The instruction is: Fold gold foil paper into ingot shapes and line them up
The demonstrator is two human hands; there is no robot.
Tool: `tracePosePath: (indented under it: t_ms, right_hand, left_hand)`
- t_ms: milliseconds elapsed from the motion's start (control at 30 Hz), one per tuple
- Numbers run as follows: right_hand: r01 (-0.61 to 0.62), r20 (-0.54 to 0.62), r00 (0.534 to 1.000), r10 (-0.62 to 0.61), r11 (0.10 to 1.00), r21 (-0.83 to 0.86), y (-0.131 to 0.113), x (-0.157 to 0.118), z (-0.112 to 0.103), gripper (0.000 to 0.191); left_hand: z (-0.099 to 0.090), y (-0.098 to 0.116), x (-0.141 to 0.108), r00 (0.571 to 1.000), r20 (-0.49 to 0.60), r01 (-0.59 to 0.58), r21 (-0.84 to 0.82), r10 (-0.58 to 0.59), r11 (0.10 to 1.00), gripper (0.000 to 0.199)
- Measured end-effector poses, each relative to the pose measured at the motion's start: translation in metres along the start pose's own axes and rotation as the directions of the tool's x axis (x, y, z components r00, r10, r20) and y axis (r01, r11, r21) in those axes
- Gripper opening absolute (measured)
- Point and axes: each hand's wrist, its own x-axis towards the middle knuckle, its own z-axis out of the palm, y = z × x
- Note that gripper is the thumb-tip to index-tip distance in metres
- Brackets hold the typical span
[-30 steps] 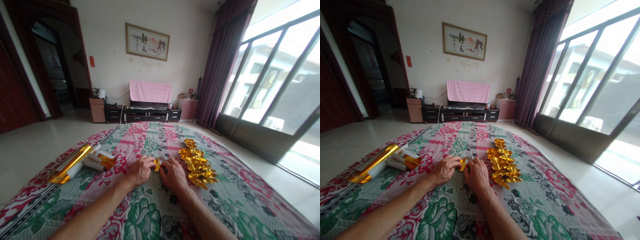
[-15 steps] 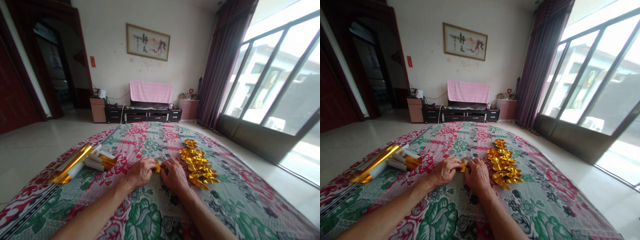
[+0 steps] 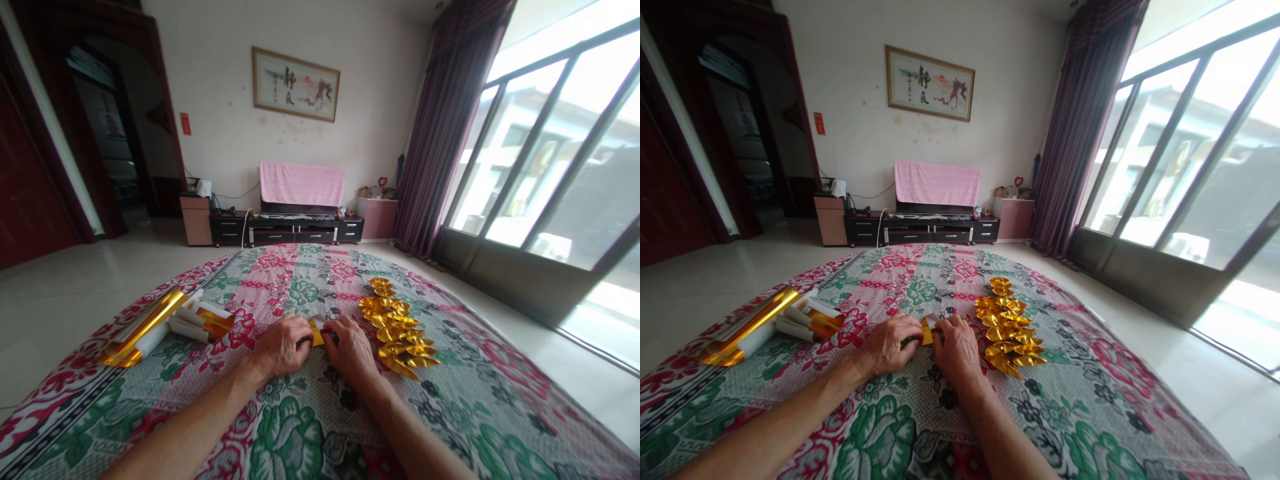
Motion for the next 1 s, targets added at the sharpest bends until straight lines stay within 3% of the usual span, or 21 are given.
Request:
tracePosePath:
  t_ms: [233, 533, 667, 867, 1000]
  right_hand:
    - [0.008, -0.007, 1.000, -0.008, 1.000, 0.014, -0.0007, -0.0002, -0.0007, 0.018]
    - [0.071, -0.031, 0.997, -0.067, 0.989, 0.130, -0.0028, -0.0028, -0.0044, 0.043]
    - [0.131, 0.012, 0.991, -0.135, 0.978, 0.164, -0.0035, -0.0027, -0.0058, 0.038]
    - [0.102, 0.025, 0.994, -0.107, 0.983, 0.153, -0.0031, -0.0036, -0.0040, 0.021]
    - [0.140, 0.034, 0.988, -0.148, 0.975, 0.175, -0.0019, -0.0035, -0.0043, 0.027]
  left_hand:
    - [0.0005, 0.0000, 0.0005, 1.000, -0.009, 0.015, -0.013, -0.015, 1.000, 0.016]
    - [-0.0004, -0.0007, 0.0004, 0.999, 0.017, 0.043, -0.024, -0.043, 0.999, 0.016]
    - [-0.0002, -0.0009, -0.0003, 0.999, 0.046, 0.023, -0.004, -0.023, 1.000, 0.022]
    - [0.0000, -0.0017, 0.0011, 0.999, 0.028, 0.027, -0.021, -0.027, 0.999, 0.018]
    - [0.0020, -0.0075, 0.0022, 0.999, 0.018, 0.028, -0.081, -0.026, 0.996, 0.019]
